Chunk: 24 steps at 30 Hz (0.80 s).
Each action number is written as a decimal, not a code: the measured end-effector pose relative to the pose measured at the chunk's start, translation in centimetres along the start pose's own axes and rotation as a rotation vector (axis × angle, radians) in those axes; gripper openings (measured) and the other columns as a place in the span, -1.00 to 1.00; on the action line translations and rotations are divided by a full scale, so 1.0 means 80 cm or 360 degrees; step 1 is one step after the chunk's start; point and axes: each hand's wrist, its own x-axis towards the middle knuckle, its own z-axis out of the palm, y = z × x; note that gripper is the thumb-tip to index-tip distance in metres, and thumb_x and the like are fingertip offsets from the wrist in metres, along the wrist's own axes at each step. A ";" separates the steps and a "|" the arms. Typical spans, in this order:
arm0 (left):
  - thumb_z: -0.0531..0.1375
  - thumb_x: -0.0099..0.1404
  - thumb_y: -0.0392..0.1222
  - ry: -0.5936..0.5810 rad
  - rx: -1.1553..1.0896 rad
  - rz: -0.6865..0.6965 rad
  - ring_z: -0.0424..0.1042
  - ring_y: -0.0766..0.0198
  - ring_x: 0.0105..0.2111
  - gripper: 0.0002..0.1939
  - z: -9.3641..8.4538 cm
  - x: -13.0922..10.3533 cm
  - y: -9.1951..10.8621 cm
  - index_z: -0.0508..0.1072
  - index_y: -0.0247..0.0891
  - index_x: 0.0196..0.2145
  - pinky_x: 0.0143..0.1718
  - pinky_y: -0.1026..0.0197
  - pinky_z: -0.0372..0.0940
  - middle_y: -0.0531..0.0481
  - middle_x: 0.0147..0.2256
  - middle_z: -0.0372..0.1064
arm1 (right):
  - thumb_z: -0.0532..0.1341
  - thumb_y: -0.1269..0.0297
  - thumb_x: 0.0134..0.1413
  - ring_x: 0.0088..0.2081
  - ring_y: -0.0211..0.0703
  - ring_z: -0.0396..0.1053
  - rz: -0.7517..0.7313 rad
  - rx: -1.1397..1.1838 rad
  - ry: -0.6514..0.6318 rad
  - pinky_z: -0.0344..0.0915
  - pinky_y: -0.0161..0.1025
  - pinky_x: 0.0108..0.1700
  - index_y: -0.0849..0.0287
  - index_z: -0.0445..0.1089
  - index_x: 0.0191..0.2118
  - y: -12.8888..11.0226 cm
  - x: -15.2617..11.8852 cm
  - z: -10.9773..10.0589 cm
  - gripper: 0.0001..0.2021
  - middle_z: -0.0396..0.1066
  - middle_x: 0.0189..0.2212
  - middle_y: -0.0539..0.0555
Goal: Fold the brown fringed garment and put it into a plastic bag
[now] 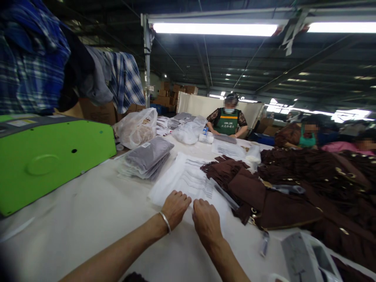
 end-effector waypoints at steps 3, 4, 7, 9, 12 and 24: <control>-0.09 0.42 -0.38 -0.0017 0.0034 -0.0037 0.41 0.08 -0.19 -0.79 -0.001 -0.007 -0.008 0.30 -0.30 -0.14 -0.18 0.05 0.28 -0.16 -0.24 0.41 | 0.11 0.53 0.12 -0.20 -0.02 0.38 0.0024 -0.0122 0.0041 0.11 -0.22 -0.24 0.18 0.35 -0.23 0.022 -0.008 0.001 -0.84 0.45 -0.26 0.15; -0.10 0.43 -0.38 -0.0027 0.0041 -0.0056 0.42 0.09 -0.21 -0.79 0.000 -0.011 -0.012 0.29 -0.30 -0.12 -0.21 0.07 0.29 -0.16 -0.25 0.42 | 0.12 0.50 0.15 -0.21 -0.01 0.39 0.0018 -0.0139 0.0041 0.12 -0.22 -0.26 0.18 0.35 -0.23 0.031 -0.012 0.000 -0.87 0.45 -0.26 0.15; -0.04 0.45 -0.30 -0.0078 0.0038 -0.0092 0.46 0.13 -0.31 -0.84 0.007 -0.021 -0.020 0.28 -0.28 -0.09 -0.31 0.14 0.30 -0.10 -0.33 0.44 | 0.15 0.31 0.22 -0.25 -0.06 0.41 -0.0072 -0.0135 0.0006 0.16 -0.24 -0.30 0.13 0.36 -0.25 0.046 -0.027 -0.004 -0.94 0.46 -0.30 0.08; 0.01 0.45 -0.23 -0.0096 0.0019 -0.0097 0.46 0.13 -0.35 -0.88 0.011 -0.025 -0.023 0.29 -0.27 -0.11 -0.35 0.15 0.30 -0.07 -0.34 0.45 | 0.17 0.21 0.22 -0.22 -0.09 0.42 -0.0170 -0.0103 -0.0019 0.19 -0.25 -0.26 0.08 0.38 -0.17 0.044 -0.036 -0.008 -0.88 0.47 -0.24 0.06; 0.06 0.43 -0.24 -0.0069 -0.0014 -0.0071 0.45 0.10 -0.26 -0.93 0.010 -0.027 -0.022 0.31 -0.26 -0.17 -0.30 0.13 0.30 -0.09 -0.27 0.43 | 0.11 0.22 0.27 -0.16 -0.08 0.40 -0.0258 -0.0072 -0.0069 0.17 -0.23 -0.15 0.03 0.42 -0.10 0.030 -0.043 -0.013 -0.83 0.47 -0.18 0.07; 0.16 0.34 0.11 -0.0034 -0.0288 0.0062 0.40 0.16 -0.13 -0.69 -0.009 -0.034 0.008 0.41 -0.18 -0.15 -0.09 0.13 0.23 -0.01 -0.18 0.43 | 0.17 0.43 0.05 -0.31 -0.12 0.34 0.0027 0.0056 -0.0051 0.06 -0.24 -0.28 0.12 0.31 -0.40 0.011 -0.036 -0.013 -0.93 0.42 -0.38 0.03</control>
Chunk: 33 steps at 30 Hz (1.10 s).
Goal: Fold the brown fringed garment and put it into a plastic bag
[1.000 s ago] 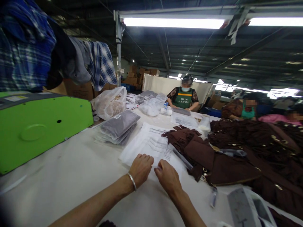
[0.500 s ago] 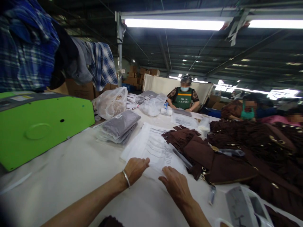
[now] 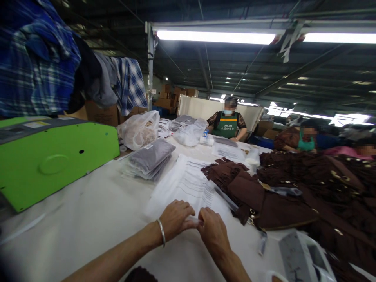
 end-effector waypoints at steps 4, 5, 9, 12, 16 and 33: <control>0.11 0.41 -0.12 -0.0027 0.0016 -0.0138 0.44 0.13 -0.22 -0.80 0.010 0.007 0.005 0.46 -0.23 -0.30 -0.19 0.12 0.28 -0.05 -0.29 0.46 | 0.27 0.35 -0.06 -0.33 -0.12 0.34 0.0016 0.0082 -0.0074 0.07 -0.25 -0.29 0.11 0.30 -0.42 -0.005 -0.005 0.003 -0.90 0.43 -0.39 0.00; 0.12 0.40 -0.13 -0.0031 0.0020 -0.0162 0.44 0.12 -0.21 -0.83 0.012 0.008 0.005 0.45 -0.23 -0.29 -0.20 0.12 0.30 -0.05 -0.28 0.46 | 0.29 0.30 -0.08 -0.34 -0.14 0.35 0.0032 0.0124 -0.0099 0.08 -0.27 -0.32 0.11 0.30 -0.41 -0.006 -0.006 0.002 -0.87 0.44 -0.39 -0.01; 0.09 0.39 -0.26 -0.0044 0.0052 -0.0195 0.43 0.12 -0.18 -0.91 0.018 0.008 0.007 0.40 -0.26 -0.26 -0.21 0.13 0.32 -0.08 -0.23 0.44 | 0.15 0.06 0.11 -0.39 -0.19 0.38 0.0123 0.0479 -0.0198 0.14 -0.31 -0.37 0.11 0.30 -0.42 -0.009 -0.003 -0.008 -0.77 0.45 -0.44 -0.04; 0.02 0.40 -0.34 -0.0068 0.0090 -0.0175 0.42 0.10 -0.18 -0.87 0.021 0.008 0.010 0.36 -0.27 -0.22 -0.20 0.11 0.32 -0.11 -0.24 0.42 | 0.01 0.14 0.22 -0.35 -0.20 0.40 0.0119 0.0547 -0.0220 0.18 -0.33 -0.34 0.11 0.34 -0.42 -0.008 0.002 -0.015 -0.72 0.47 -0.44 -0.03; -0.01 0.43 -0.31 -0.0091 0.0121 -0.0145 0.44 0.08 -0.19 -0.87 0.025 0.012 0.013 0.32 -0.27 -0.19 -0.23 0.08 0.34 -0.10 -0.24 0.43 | 0.05 0.30 0.14 -0.33 -0.12 0.43 0.0139 0.0297 -0.0198 0.14 -0.28 -0.34 0.12 0.37 -0.40 -0.006 0.003 -0.009 -0.82 0.51 -0.40 0.04; 0.00 0.27 -0.49 -0.0006 0.0159 -0.0723 0.32 -0.01 -0.05 -0.77 -0.017 -0.061 -0.086 0.36 -0.31 -0.20 -0.03 -0.07 0.21 -0.28 -0.12 0.38 | 0.09 0.44 0.04 -0.27 -0.06 0.44 0.0201 -0.0177 0.0004 0.19 -0.24 -0.34 0.02 0.30 -0.30 0.086 -0.093 0.024 -0.84 0.47 -0.31 0.03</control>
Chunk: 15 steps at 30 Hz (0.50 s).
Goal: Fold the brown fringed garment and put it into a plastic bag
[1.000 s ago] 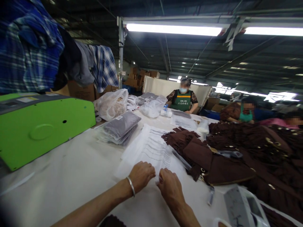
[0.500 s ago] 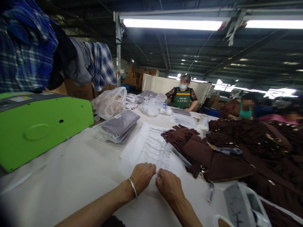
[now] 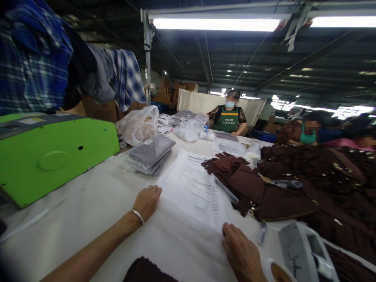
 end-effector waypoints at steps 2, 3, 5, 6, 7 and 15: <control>0.05 0.26 -0.43 0.0003 -0.0140 -0.0190 0.35 -0.03 -0.08 -0.84 -0.003 -0.006 -0.016 0.36 -0.29 -0.24 -0.07 -0.07 0.24 -0.26 -0.16 0.40 | 0.10 0.35 0.02 -0.37 -0.09 0.43 0.0184 0.0139 0.0023 0.17 -0.24 -0.40 0.00 0.28 -0.33 0.021 -0.014 0.008 -0.91 0.45 -0.38 0.00; 0.06 0.27 -0.38 0.0003 -0.0234 -0.0280 0.38 -0.02 -0.12 -0.88 -0.004 -0.009 -0.020 0.36 -0.28 -0.27 -0.11 -0.06 0.26 -0.23 -0.20 0.42 | 0.11 0.29 0.01 -0.42 -0.09 0.42 0.0292 0.0229 0.0015 0.17 -0.23 -0.42 0.00 0.28 -0.34 0.029 -0.019 0.010 -0.95 0.44 -0.42 -0.01; 0.04 0.32 -0.28 -0.0011 -0.0478 -0.0435 0.44 0.03 -0.23 -0.87 -0.003 -0.013 -0.020 0.35 -0.24 -0.35 -0.19 -0.01 0.31 -0.14 -0.33 0.43 | 0.14 0.17 -0.04 -0.46 -0.06 0.41 0.0510 0.0450 0.0035 0.18 -0.20 -0.43 0.00 0.28 -0.37 0.036 -0.026 0.011 -0.92 0.43 -0.49 -0.01; 0.02 0.34 -0.25 -0.0029 -0.0628 -0.0491 0.45 0.07 -0.30 -0.83 -0.001 -0.015 -0.018 0.35 -0.23 -0.38 -0.26 0.04 0.34 -0.09 -0.41 0.42 | 0.17 0.12 -0.08 -0.45 -0.04 0.42 0.0606 0.0581 0.0080 0.21 -0.18 -0.41 0.01 0.29 -0.38 0.035 -0.028 0.009 -0.87 0.43 -0.50 0.00; 0.00 0.36 -0.22 -0.0047 -0.0790 -0.0527 0.46 0.11 -0.35 -0.80 0.000 -0.016 -0.015 0.35 -0.23 -0.39 -0.33 0.11 0.35 -0.05 -0.46 0.41 | 0.20 0.07 -0.13 -0.45 -0.04 0.42 0.0697 0.0743 0.0134 0.22 -0.17 -0.41 0.02 0.30 -0.40 0.032 -0.029 0.005 -0.82 0.43 -0.51 0.01; 0.19 0.26 -0.12 0.0151 -0.1790 -0.0451 0.45 0.30 -0.40 -0.80 0.005 -0.025 0.013 0.37 -0.30 -0.23 -0.37 0.29 0.38 -0.04 -0.39 0.42 | 0.41 0.26 -0.54 -0.73 -0.42 0.05 0.1306 0.2574 0.0349 -0.02 -0.45 -0.73 0.04 0.20 -0.33 -0.001 -0.020 -0.040 -0.49 0.15 -0.71 -0.24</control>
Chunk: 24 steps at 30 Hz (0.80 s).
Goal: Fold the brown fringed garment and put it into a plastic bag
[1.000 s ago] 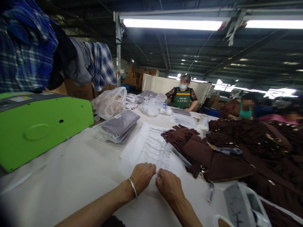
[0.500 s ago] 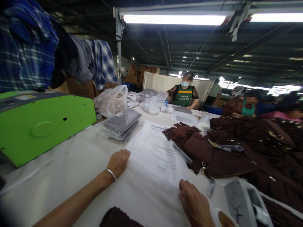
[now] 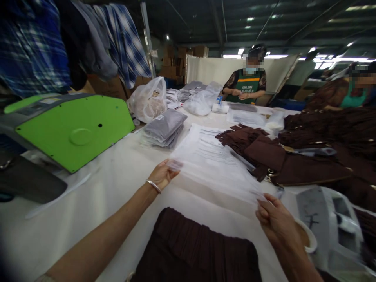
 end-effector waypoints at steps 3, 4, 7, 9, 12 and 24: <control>0.19 0.25 -0.02 0.0009 -0.0169 0.0123 0.40 0.34 -0.43 -0.74 0.002 -0.012 0.003 0.34 -0.29 -0.29 -0.37 0.32 0.33 0.02 -0.42 0.35 | 0.42 0.43 -0.57 -0.52 -0.32 0.38 0.0252 0.0266 0.0008 0.40 -0.40 -0.51 0.07 0.24 -0.34 -0.004 -0.005 -0.006 -0.49 0.39 -0.52 -0.10; 0.18 0.24 0.01 0.0003 -0.0196 0.0159 0.36 0.36 -0.45 -0.73 0.001 -0.016 0.002 0.32 -0.27 -0.33 -0.38 0.33 0.29 0.06 -0.44 0.32 | 0.44 0.43 -0.56 -0.43 -0.27 0.45 0.0275 0.0248 -0.0026 0.48 -0.34 -0.37 0.09 0.25 -0.35 -0.002 -0.009 -0.010 -0.50 0.44 -0.44 -0.06; 0.19 0.19 0.06 -0.0077 -0.0140 0.0231 0.20 0.40 -0.54 -0.68 -0.002 -0.031 -0.004 0.25 -0.24 -0.46 -0.47 0.35 0.15 0.16 -0.54 0.17 | 0.51 0.36 -0.58 -0.34 -0.22 0.47 0.0213 0.0052 -0.0210 0.49 -0.31 -0.24 0.13 0.28 -0.40 0.010 -0.024 -0.025 -0.50 0.46 -0.40 -0.06; 0.20 0.17 0.04 -0.0185 0.0009 0.0265 0.12 0.39 -0.56 -0.65 -0.006 -0.040 -0.010 0.20 -0.22 -0.56 -0.50 0.32 0.07 0.19 -0.59 0.08 | 0.53 0.30 -0.59 -0.45 -0.27 0.41 0.0142 -0.0221 -0.0247 0.42 -0.42 -0.40 0.13 0.26 -0.46 0.019 -0.036 -0.036 -0.51 0.42 -0.53 -0.12; 0.18 0.18 0.03 -0.0369 0.0283 0.0375 0.16 0.30 -0.49 -0.62 -0.011 -0.054 -0.016 0.20 -0.22 -0.64 -0.39 0.25 0.09 0.14 -0.60 0.09 | 0.51 0.17 -0.45 -0.58 -0.34 0.28 0.0000 -0.0701 -0.0245 0.21 -0.48 -0.58 0.13 0.25 -0.50 0.026 -0.053 -0.051 -0.57 0.34 -0.63 -0.15; -0.21 0.45 0.10 -0.0696 0.0939 0.0323 0.37 0.17 -0.35 -0.54 -0.036 -0.104 -0.005 0.31 -0.19 -0.36 -0.26 0.18 0.22 -0.01 -0.37 0.34 | 0.52 0.12 -0.48 -0.66 -0.36 0.21 0.0441 -0.0221 -0.0215 0.25 -0.45 -0.62 0.09 0.31 -0.41 0.040 -0.032 -0.074 -0.54 0.27 -0.69 -0.18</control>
